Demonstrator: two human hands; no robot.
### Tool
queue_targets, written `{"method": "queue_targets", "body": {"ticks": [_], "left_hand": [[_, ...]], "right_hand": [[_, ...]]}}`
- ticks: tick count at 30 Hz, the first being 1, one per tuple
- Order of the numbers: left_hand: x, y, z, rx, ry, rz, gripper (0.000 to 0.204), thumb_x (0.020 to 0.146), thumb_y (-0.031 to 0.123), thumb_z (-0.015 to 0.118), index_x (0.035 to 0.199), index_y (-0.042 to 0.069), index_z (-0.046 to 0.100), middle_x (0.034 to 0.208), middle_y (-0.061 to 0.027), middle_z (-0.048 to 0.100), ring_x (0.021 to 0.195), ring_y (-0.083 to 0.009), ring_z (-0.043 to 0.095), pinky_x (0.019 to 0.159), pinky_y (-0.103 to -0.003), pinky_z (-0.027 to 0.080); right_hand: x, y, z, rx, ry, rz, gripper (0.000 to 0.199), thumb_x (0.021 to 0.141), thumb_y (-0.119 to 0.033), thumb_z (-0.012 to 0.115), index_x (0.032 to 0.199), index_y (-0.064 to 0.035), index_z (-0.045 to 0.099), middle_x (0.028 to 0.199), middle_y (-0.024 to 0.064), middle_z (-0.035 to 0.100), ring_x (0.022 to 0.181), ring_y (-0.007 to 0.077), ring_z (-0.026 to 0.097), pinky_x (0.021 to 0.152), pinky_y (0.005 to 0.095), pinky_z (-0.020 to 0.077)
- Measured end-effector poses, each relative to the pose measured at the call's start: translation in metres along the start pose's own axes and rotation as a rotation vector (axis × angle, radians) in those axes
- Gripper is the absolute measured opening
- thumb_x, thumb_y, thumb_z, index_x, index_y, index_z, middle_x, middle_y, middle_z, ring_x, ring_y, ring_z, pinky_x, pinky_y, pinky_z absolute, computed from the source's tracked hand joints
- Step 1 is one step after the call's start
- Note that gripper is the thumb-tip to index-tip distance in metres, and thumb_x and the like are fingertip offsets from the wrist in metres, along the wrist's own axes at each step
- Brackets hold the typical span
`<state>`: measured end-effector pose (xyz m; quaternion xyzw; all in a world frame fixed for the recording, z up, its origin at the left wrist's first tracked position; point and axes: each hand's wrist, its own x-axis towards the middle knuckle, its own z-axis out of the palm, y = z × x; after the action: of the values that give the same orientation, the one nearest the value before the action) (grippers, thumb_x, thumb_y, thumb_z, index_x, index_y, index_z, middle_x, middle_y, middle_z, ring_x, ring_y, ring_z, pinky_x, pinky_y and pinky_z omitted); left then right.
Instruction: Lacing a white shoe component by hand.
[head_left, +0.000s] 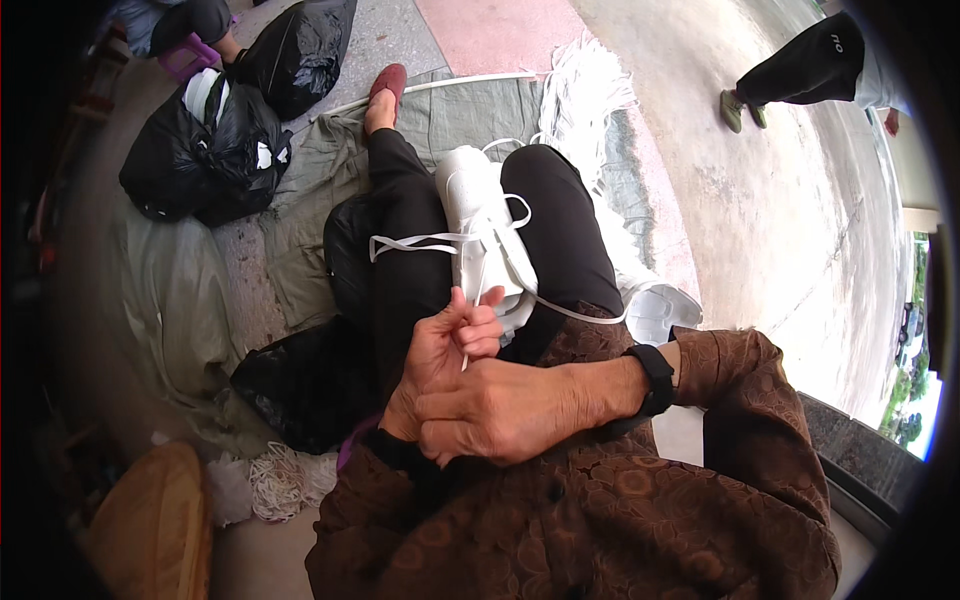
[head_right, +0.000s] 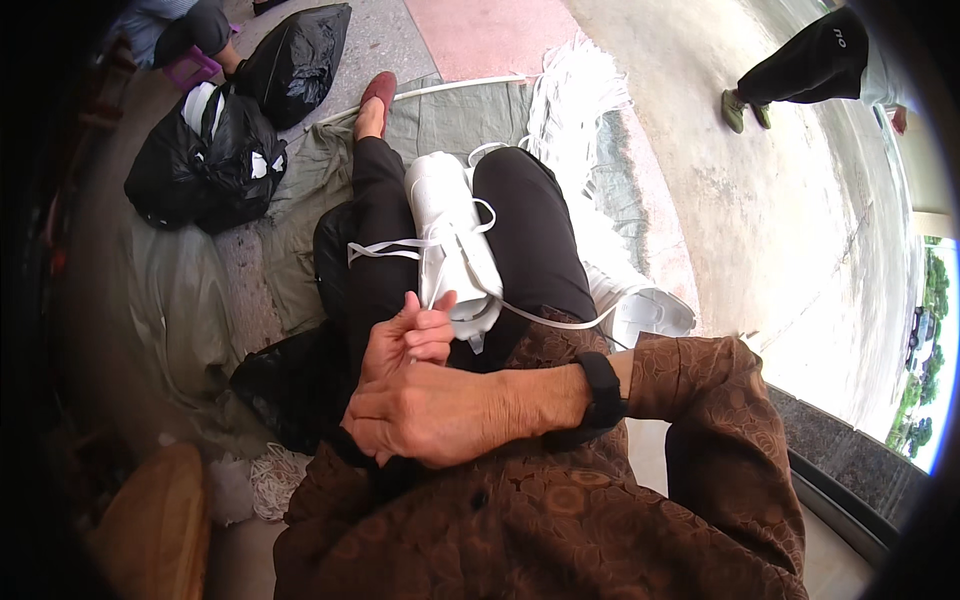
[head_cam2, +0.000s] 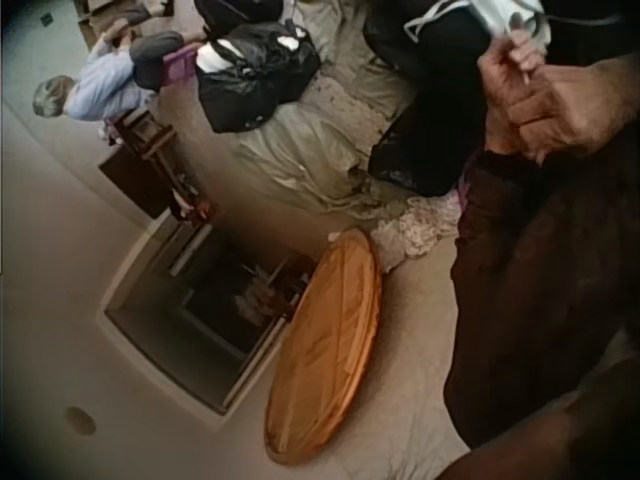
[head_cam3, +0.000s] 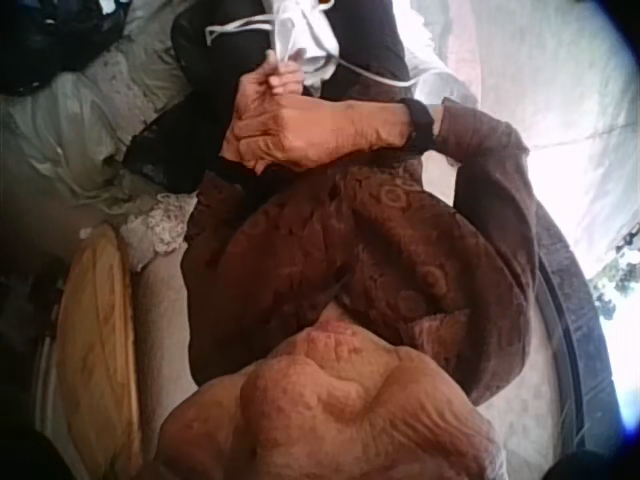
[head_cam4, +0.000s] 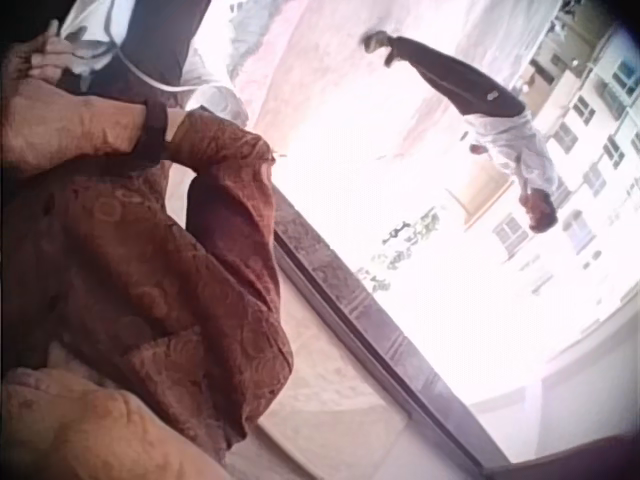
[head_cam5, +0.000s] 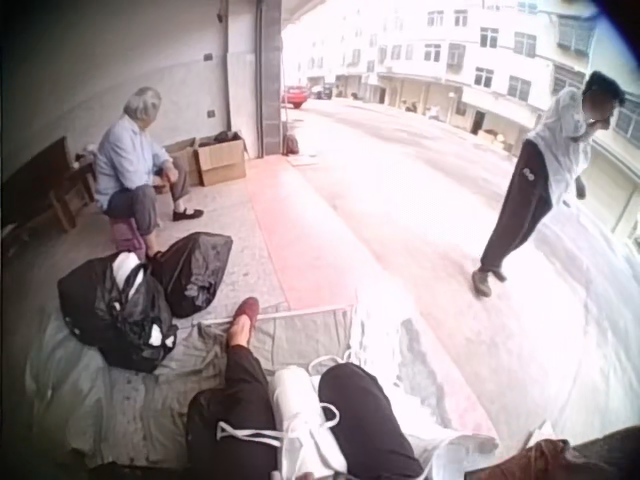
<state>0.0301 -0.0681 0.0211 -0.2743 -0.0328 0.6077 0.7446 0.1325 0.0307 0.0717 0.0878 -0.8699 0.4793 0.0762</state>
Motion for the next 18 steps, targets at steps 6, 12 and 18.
{"method": "queue_targets", "body": {"ticks": [6,12,18], "left_hand": [[0.007,0.008,-0.011,0.122,0.214,0.278,0.023,0.105,0.021,0.046,0.099,0.001,0.056,0.058,0.0052,0.039,0.046,-0.0058,0.031,0.048,-0.023,0.028],[0.002,0.010,-0.014,0.142,0.260,0.300,0.022,0.104,0.022,0.048,0.100,0.003,0.057,0.058,0.0055,0.040,0.046,-0.0064,0.030,0.047,-0.024,0.027],[-0.008,0.013,-0.010,0.237,0.176,0.382,0.018,0.101,0.017,0.050,0.089,0.004,0.055,0.056,0.0047,0.036,0.046,-0.0065,0.029,0.046,-0.024,0.026]], "right_hand": [[0.011,0.103,-0.065,-0.622,0.105,0.042,0.038,0.073,-0.010,0.076,0.110,-0.0169,0.071,0.124,0.0039,0.056,0.111,0.0273,0.054,0.091,0.0390,0.0505],[0.016,0.104,-0.084,-0.691,-0.087,0.024,0.014,0.073,-0.014,0.074,0.084,-0.0105,0.065,0.096,0.0028,0.059,0.096,0.0233,0.055,0.076,0.0361,0.0427],[-0.016,0.118,-0.072,-0.686,0.011,-0.097,0.026,0.072,-0.007,0.066,0.097,-0.0048,0.066,0.094,0.0067,0.060,0.093,0.0260,0.058,0.082,0.0387,0.0471]]}}
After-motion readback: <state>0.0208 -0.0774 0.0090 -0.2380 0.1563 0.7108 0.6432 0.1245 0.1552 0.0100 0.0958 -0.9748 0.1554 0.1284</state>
